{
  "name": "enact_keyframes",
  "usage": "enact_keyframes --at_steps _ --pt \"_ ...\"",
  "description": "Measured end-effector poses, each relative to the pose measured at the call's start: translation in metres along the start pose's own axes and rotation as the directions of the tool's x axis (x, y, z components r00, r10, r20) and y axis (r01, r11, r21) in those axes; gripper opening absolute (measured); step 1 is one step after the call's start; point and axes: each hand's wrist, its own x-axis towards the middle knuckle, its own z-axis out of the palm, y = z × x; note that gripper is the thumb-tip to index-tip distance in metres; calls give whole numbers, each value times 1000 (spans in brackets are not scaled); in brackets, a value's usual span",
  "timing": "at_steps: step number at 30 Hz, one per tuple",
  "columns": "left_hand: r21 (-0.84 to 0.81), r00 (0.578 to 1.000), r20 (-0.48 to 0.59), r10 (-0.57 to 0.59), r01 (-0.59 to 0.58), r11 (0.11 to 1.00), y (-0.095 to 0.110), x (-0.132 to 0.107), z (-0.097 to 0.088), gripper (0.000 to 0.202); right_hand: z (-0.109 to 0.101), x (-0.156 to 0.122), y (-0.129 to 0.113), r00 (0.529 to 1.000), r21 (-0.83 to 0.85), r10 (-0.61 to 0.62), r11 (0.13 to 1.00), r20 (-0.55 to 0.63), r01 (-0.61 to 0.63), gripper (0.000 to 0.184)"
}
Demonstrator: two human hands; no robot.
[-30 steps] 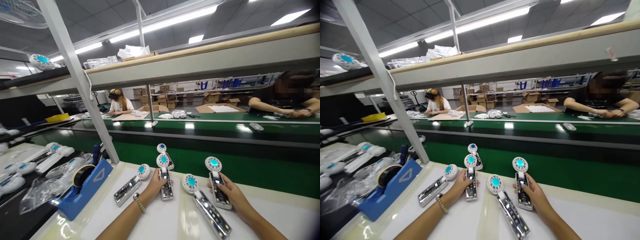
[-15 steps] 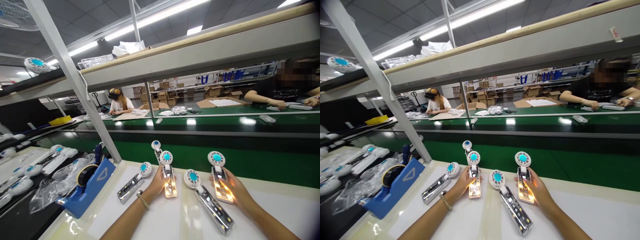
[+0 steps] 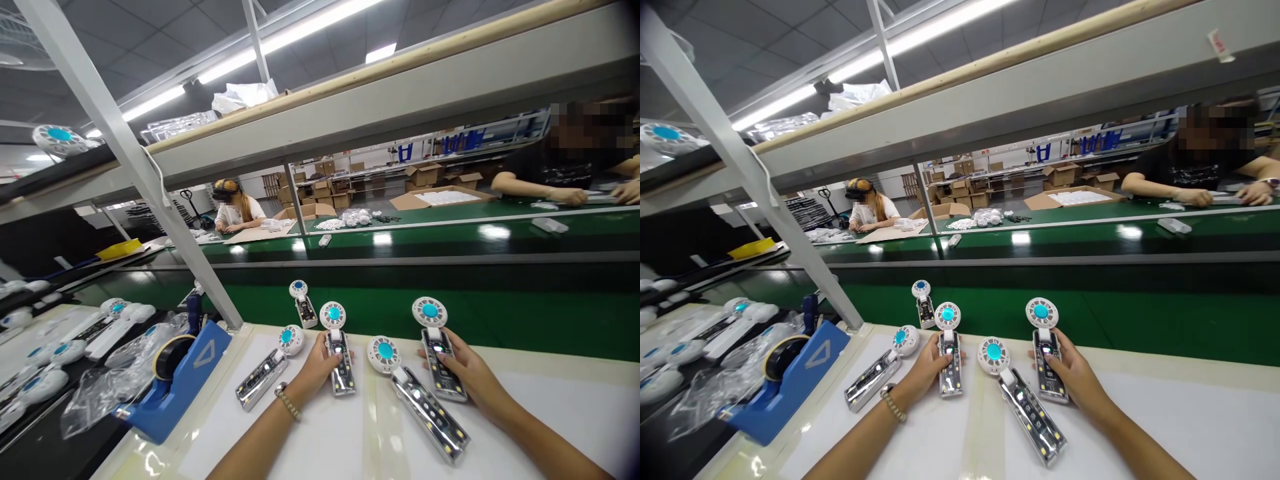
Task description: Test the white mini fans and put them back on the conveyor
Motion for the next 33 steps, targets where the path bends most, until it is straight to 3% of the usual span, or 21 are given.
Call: enact_keyframes --at_steps 15,21,33 --pt "-54 999 35 15 -13 998 -3 4 -5 50 -2 4 6 996 43 -73 997 52 71 89" --pt "28 995 101 -9 7 1000 -3 5 -10 57 -2 5 9 993 41 -107 994 48 106 95" --pt "92 993 117 14 -25 995 1 4 -7 55 -3 7 13 993 63 -117 991 22 115 91"
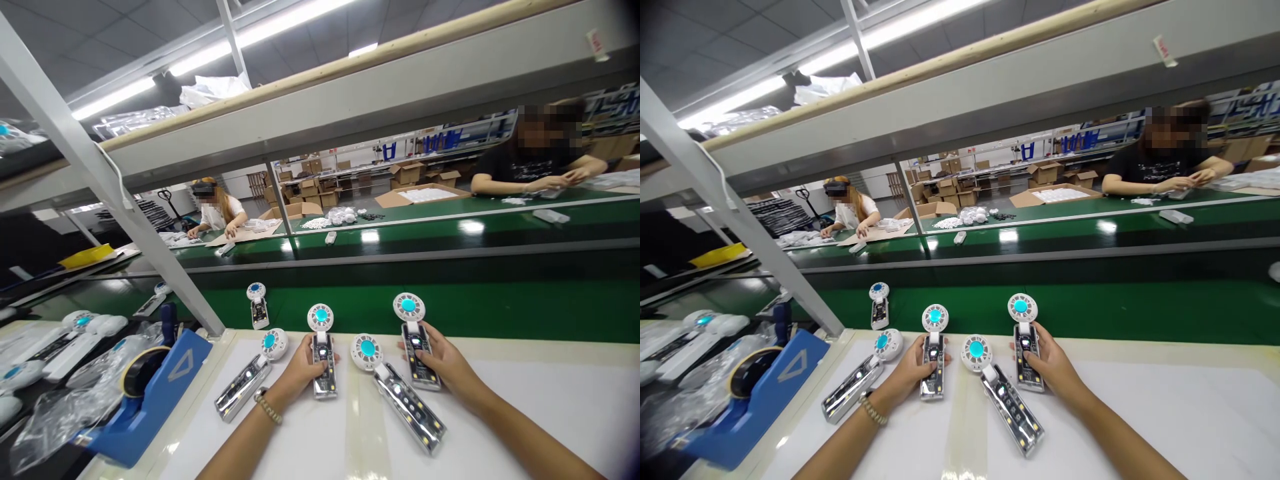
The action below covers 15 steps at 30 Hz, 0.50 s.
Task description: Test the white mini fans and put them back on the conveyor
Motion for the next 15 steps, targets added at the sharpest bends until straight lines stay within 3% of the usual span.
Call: enact_keyframes --at_steps 15 --pt "-29 999 -50 6 -8 1000 -1 -1 1 58 1 -1 -7 999 12 46 999 22 -47 91"
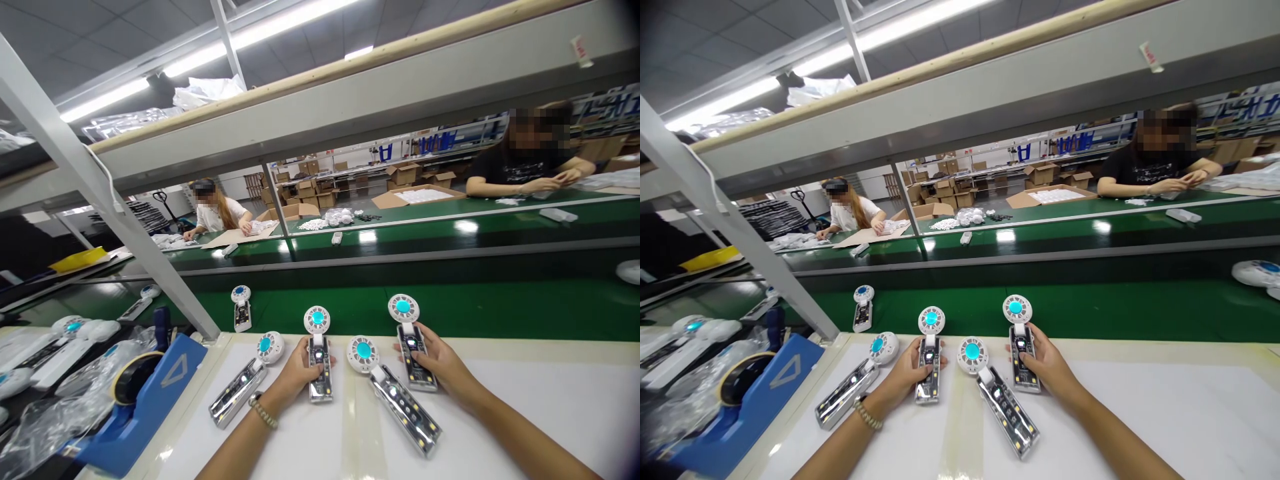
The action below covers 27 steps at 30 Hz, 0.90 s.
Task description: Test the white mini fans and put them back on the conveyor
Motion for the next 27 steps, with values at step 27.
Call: enact_keyframes --at_steps 27 --pt "406 960 -221 173 -71 911 63 82 15 49 14 86 -46 955 -385 -171 921 -244 67 48"
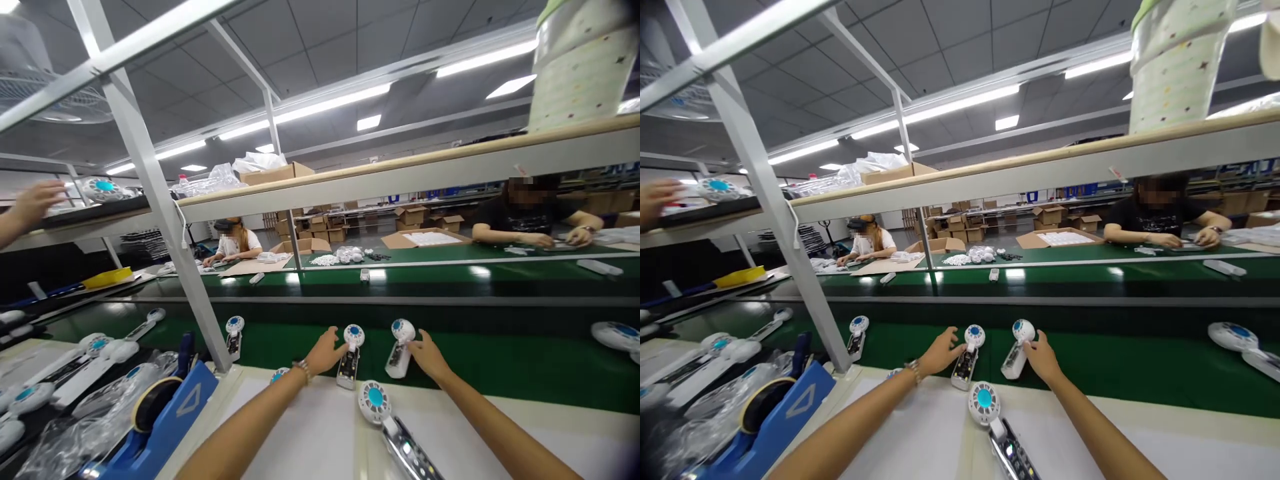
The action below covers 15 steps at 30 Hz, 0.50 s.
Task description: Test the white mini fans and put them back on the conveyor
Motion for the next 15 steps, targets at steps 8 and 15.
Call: enact_keyframes --at_steps 8,15 --pt "776 974 -223 -37 200 598 -24 -94 -123 40 -15 -93 21 912 -299 -109 923 395 240 27" --pt "793 934 -22 -357 234 562 -19 -94 -117 56 36 -126 -6 816 -459 15 832 578 310 20"
